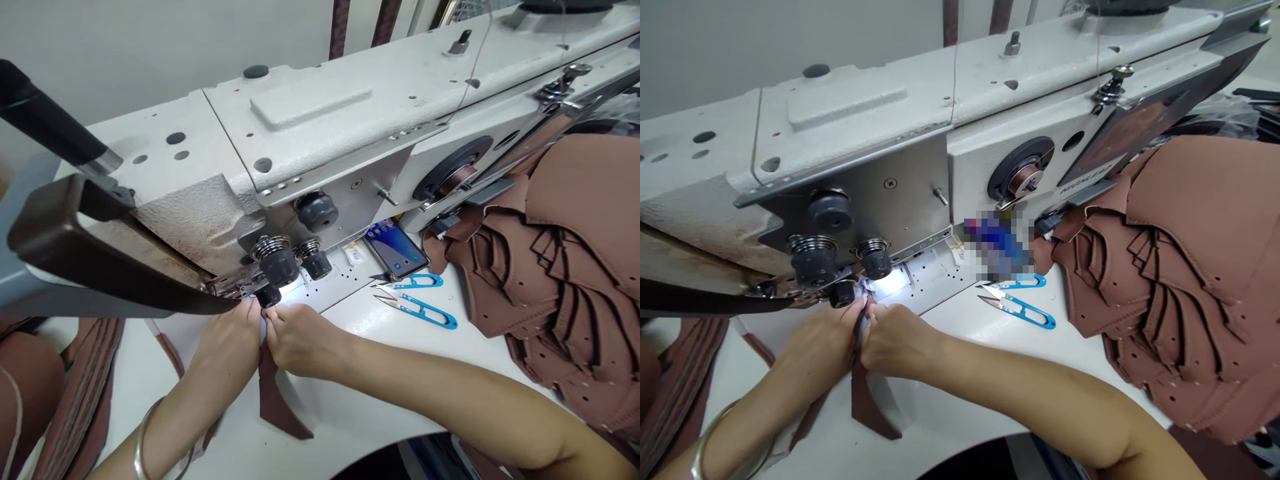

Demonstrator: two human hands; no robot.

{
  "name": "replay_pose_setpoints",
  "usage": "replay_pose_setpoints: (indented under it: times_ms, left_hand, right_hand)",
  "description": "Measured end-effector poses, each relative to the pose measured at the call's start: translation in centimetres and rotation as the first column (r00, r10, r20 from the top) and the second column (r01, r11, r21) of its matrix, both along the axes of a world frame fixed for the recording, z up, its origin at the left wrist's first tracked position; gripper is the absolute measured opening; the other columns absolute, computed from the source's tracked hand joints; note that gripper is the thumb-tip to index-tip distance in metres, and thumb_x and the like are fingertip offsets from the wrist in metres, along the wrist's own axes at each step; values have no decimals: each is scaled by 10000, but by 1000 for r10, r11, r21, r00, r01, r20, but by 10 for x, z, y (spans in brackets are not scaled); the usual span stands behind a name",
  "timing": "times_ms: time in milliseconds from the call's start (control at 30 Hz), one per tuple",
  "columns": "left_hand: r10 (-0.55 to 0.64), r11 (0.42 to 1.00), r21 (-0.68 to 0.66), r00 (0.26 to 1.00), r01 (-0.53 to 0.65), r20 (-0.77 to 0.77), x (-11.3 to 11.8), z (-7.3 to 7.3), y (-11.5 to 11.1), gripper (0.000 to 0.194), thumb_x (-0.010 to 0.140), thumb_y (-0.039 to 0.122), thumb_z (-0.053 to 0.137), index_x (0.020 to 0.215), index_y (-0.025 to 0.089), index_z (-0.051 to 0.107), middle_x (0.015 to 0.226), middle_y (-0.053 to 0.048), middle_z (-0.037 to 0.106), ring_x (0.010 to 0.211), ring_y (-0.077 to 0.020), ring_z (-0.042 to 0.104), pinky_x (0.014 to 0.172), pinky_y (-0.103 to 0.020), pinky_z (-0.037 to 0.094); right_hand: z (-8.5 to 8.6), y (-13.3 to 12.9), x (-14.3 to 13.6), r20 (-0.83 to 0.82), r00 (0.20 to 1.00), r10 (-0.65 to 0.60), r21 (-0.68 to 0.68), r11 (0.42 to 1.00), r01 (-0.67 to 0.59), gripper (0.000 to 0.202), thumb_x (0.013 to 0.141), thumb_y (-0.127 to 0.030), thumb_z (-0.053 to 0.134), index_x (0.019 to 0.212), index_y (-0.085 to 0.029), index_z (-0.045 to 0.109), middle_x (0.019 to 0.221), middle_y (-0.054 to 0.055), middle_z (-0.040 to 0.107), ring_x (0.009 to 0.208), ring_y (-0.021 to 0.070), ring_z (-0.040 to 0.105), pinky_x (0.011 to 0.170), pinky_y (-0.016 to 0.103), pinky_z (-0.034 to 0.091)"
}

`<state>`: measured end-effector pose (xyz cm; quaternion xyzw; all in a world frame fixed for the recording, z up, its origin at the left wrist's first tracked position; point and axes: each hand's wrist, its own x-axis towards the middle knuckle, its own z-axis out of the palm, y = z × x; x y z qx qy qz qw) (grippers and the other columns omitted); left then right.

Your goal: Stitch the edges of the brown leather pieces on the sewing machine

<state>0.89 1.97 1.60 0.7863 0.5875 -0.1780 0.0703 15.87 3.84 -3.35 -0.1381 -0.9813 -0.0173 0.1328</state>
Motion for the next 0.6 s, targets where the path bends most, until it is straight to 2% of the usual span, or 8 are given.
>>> replay_pose_setpoints:
  times_ms: [67,133,300,433,600]
  left_hand:
    - [0,1000,-8,1000,0,32,6,2,3,364,827,-1,346,968,115,661,925,-125,689,856,-254,643,777,-363,495]
    - [3,999,-42,999,-1,51,10,4,5,336,809,-8,362,887,135,657,918,-127,682,885,-262,635,793,-366,485]
    - [86,984,-162,993,-72,83,15,10,10,348,819,-12,355,885,143,659,922,-126,682,901,-249,638,798,-343,483]
    - [93,988,-142,978,-67,186,14,10,13,356,815,-3,344,902,150,653,837,-103,671,854,-243,639,784,-339,484]
    - [157,984,-113,973,-139,168,4,-1,11,334,846,30,338,957,137,635,972,-133,686,881,-257,647,762,-360,493]
  right_hand:
    - [1,1,-1,1,1000,6,18,1000,-6,242,881,13,420,891,8,661,797,183,650,745,237,585,624,344,483]
    - [1,2,-1,1,1000,2,24,1000,-2,263,879,12,409,893,4,671,804,182,656,735,237,576,609,342,472]
    - [-3,1,-2,-29,1000,-10,50,999,11,261,862,10,412,876,15,673,778,182,650,681,227,554,569,338,453]
    - [-7,2,-5,-106,993,-43,76,996,51,285,857,12,382,851,12,668,752,184,642,636,220,537,538,339,445]
    - [-8,2,-8,-161,985,-69,87,993,84,353,863,31,316,802,-8,662,726,191,644,590,217,535,515,349,449]
